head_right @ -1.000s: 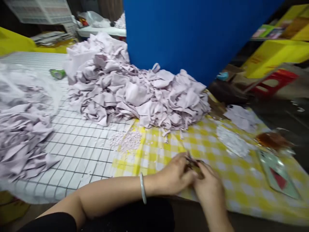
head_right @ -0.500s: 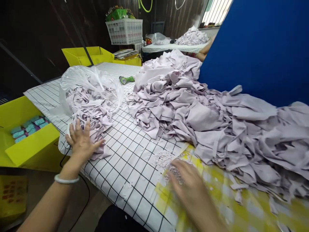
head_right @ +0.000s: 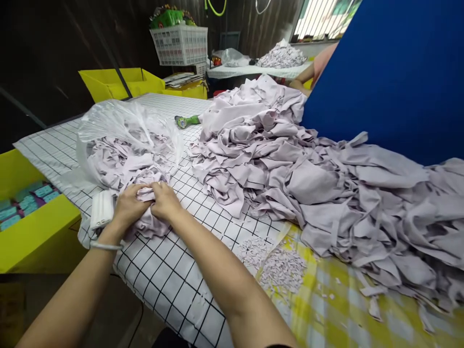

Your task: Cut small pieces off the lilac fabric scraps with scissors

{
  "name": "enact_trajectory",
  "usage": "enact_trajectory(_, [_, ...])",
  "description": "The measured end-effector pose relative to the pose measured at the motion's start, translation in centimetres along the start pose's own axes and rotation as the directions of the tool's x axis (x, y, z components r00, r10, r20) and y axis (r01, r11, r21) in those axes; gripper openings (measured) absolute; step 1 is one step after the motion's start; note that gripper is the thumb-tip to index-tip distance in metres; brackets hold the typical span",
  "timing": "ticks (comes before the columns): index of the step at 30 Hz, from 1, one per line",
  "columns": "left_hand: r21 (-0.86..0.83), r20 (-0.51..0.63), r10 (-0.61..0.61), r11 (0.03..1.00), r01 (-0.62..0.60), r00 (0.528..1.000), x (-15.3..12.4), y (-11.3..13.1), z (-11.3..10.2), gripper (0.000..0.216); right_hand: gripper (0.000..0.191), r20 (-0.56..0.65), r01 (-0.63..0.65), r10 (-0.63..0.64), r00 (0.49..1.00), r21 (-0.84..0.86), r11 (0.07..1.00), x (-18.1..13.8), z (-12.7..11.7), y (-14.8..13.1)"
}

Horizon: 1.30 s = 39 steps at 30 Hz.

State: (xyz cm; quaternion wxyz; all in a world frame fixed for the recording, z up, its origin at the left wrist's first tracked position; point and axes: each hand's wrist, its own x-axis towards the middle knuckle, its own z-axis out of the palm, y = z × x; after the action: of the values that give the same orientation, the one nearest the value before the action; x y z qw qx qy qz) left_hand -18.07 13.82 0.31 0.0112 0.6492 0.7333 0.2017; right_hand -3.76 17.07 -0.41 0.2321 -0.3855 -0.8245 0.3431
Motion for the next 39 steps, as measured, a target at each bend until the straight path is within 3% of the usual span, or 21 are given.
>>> enact_trajectory(3, [-0.123,0.116,0.108,0.988,-0.094,0.987,-2.1,3.1,0.3,0.043,0.065,0.036,-0.048,0.047,0.998,0.014,0.999,-4.3,-3.3,2.7])
enact_trajectory(6, [-0.247,0.277,0.208,0.959,-0.14,0.938,-3.0,5.0,-0.3,0.05,0.069,0.098,-0.151,0.151,0.984,-0.008,0.989,-7.6,-5.4,4.7])
enact_trajectory(7, [-0.242,0.25,0.202,0.96,-0.141,0.947,-3.0,5.3,-0.6,0.054,0.075,0.094,-0.181,0.183,0.979,-0.024,0.983,-8.2,-5.6,4.8])
enact_trajectory(10, [-0.117,0.002,0.203,0.972,-0.202,0.979,-2.7,5.7,-1.4,0.063,0.09,0.044,-0.234,0.237,0.97,-0.064,0.97,-8.6,-4.6,3.8])
enact_trajectory(12, [-0.058,-0.019,0.318,0.946,-0.318,0.948,-3.3,5.9,-1.3,0.067,0.08,0.041,-0.249,0.252,0.967,-0.067,0.966,-8.6,-3.1,2.5])
enact_trajectory(16, [-0.052,0.114,0.46,0.888,-0.457,0.881,-7.2,5.7,0.5,0.073,0.051,0.096,-0.229,0.229,0.969,-0.012,0.973,-10.8,-2.4,1.5])
enact_trajectory(20, [0.003,0.221,0.505,0.855,-0.518,0.834,-10.7,5.2,1.7,0.065,0.018,0.139,-0.274,0.263,0.955,0.064,0.96,-14.2,-5.8,3.5])
enact_trajectory(23, [-0.052,0.257,0.519,0.85,-0.525,0.815,-10.9,5.7,0.3,0.046,0.013,0.21,-0.279,0.253,0.944,0.106,0.954,-15.5,-8.5,3.7])
enact_trajectory(25, [-0.21,0.202,0.5,0.862,-0.461,0.842,-10.4,6.6,-1.6,0.036,0.01,0.182,-0.217,0.184,0.966,0.185,0.958,-16.2,-9.3,2.3])
enact_trajectory(27, [-0.435,0.153,0.404,0.847,-0.306,0.902,-9.7,7.4,-3.1,0.038,0.009,0.018,-0.084,0.083,0.996,0.32,0.944,-17.5,-9.2,-0.1])
enact_trajectory(29, [-0.609,0.22,0.289,0.787,-0.101,0.932,-9.3,8.0,-3.7,0.048,0.009,-0.168,0.082,-0.007,0.986,0.443,0.893,-19.3,-8.4,-2.5])
enact_trajectory(30, [-0.659,0.305,0.252,0.752,0.012,0.918,-9.3,8.2,-3.5,0.051,0.009,-0.21,0.156,-0.059,0.976,0.484,0.861,-20.2,-7.8,-3.4])
enact_trajectory(32, [-0.711,0.511,0.226,0.654,0.26,0.829,-9.4,8.9,-2.6,0.049,0.01,-0.224,0.29,-0.199,0.954,0.518,0.805,-22.1,-6.5,-4.6])
enact_trajectory(35, [-0.723,0.686,0.236,0.326,0.609,0.688,-10.3,10.5,-1.2,0.042,0.012,-0.205,0.377,-0.317,0.926,0.468,0.799,-24.3,-5.0,-4.7])
enact_trajectory(37, [-0.692,0.713,0.22,0.074,0.718,0.665,-11.0,12.0,-0.9,0.051,0.012,-0.188,0.327,-0.271,0.944,0.43,0.842,-25.7,-4.5,-4.3])
enact_trajectory(39, [-0.664,0.724,0.17,-0.093,0.742,0.668,-11.7,13.1,-1.1,0.048,0.012,-0.13,0.281,-0.249,0.96,0.439,0.853,-27.0,-4.3,-3.9])
